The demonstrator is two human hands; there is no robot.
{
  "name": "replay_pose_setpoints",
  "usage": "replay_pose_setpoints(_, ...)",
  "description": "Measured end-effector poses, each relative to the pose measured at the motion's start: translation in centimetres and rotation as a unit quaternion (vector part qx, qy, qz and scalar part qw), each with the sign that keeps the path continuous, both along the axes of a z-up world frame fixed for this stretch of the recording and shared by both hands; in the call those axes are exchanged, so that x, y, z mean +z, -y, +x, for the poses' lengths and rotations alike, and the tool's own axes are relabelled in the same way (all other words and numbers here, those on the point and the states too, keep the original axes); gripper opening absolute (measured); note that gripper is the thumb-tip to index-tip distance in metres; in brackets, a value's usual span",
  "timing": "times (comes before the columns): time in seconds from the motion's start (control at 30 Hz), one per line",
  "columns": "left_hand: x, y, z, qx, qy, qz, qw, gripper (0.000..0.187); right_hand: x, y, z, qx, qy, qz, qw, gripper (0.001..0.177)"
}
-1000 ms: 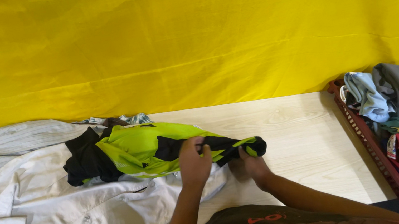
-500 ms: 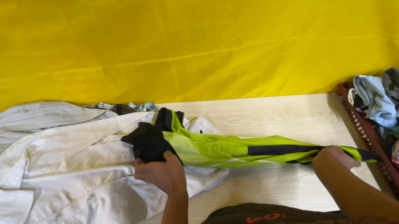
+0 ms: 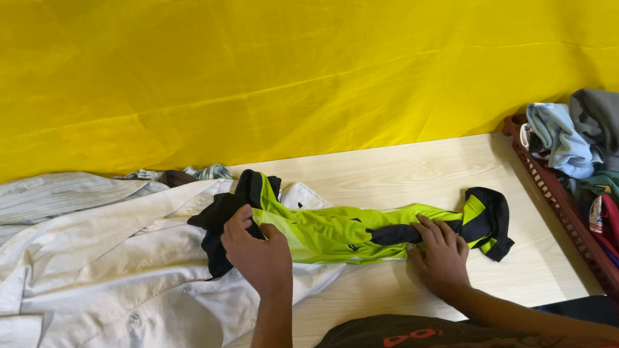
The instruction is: The person folds several garments on a light-colored table, including a teal t-shirt, a gray hoodie, and a black and neon green jersey. Each item is smoothed, folded into a compact rectangle, and placed into a red plastic basket on the right.
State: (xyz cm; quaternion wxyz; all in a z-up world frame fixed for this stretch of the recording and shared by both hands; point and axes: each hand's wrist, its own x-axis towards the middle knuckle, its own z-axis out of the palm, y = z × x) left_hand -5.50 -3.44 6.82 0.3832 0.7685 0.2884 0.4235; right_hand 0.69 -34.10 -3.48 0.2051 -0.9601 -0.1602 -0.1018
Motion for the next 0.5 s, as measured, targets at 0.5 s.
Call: replay_pose_setpoints(0.5, -3.7, -1.5, -3.1, -0.031, -0.387, -0.115, 0.914, 0.076, 2.1, 1.0, -0.6, 0.073, -0.031, -0.08, 0.994, 0.072)
